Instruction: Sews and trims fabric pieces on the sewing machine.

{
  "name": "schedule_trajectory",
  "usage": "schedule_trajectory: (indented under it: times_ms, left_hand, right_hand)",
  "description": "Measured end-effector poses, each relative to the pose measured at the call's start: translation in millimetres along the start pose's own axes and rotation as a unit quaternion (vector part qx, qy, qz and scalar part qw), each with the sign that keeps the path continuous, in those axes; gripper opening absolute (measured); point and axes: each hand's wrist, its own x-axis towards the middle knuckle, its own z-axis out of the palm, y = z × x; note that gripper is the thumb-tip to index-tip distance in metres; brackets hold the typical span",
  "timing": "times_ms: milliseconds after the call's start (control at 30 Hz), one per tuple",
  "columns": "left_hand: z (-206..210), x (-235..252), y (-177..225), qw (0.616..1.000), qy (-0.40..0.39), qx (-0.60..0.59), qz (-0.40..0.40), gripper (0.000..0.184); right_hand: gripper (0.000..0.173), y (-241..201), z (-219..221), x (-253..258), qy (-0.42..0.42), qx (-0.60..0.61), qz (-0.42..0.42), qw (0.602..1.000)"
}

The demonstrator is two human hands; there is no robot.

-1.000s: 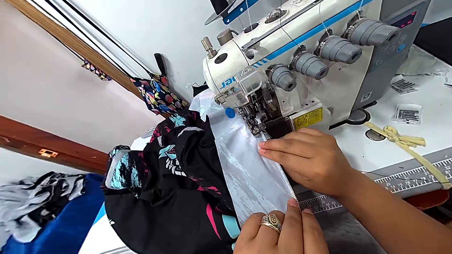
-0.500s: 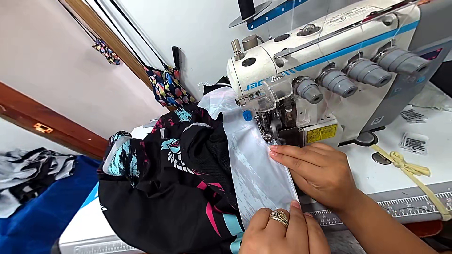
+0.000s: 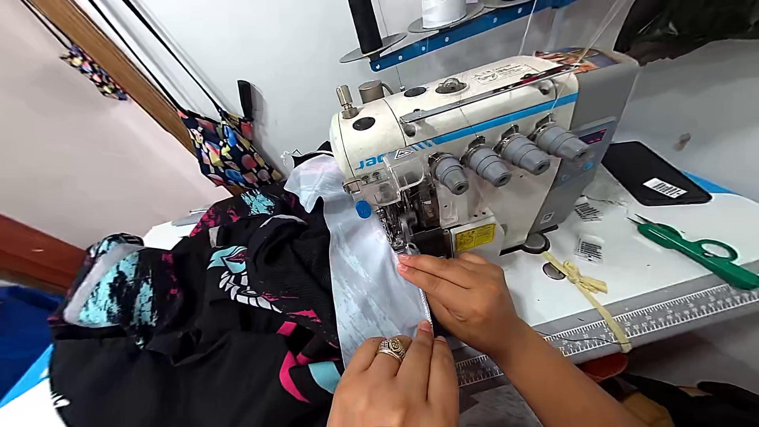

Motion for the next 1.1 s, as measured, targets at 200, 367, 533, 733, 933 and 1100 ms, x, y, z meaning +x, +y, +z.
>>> schedule_trajectory:
  times_ms: [200, 367, 533, 733, 933, 1100]
  left_hand:
    - [1.8, 5.6, -5.6, 0.999, 0.033, 0.006, -0.006, 0.025]
    - [4.5, 10.4, -10.7, 0.998, 0.061, 0.012, -0.013, 0.026]
    - [12.3, 16.1, -12.7, 0.996, 0.083, 0.014, -0.017, 0.025]
    - [15.5, 13.6, -18.3, 0.994, 0.094, -0.059, -0.02, 0.021]
    - [14.1, 14.3, -28.3, 0.977, 0.076, -0.19, -0.062, 0.025]
    - [19.3, 11.7, -33.7, 0.977, 0.051, -0.178, -0.107, 0.032]
  right_hand:
    - [0.025, 0.2, 0.6, -2.4, -0.003, 0.008, -0.004, 1.0]
    - [0.024, 0.1, 3.4, -3.0, 0.004, 0.011, -0.002, 1.0]
    - [0.025, 1.0, 4.0, -4.4, 0.009, 0.02, -0.001, 1.0]
    - [0.025, 14.0, -3.3, -3.8, -0.025, 0.064, -0.027, 0.997]
    - [0.025, 16.4, -5.0, -1.9, -0.046, 0.091, -0.018, 0.995]
    - [0.025, 11.9, -5.7, 2.1, -0.043, 0.103, -0.003, 0.994]
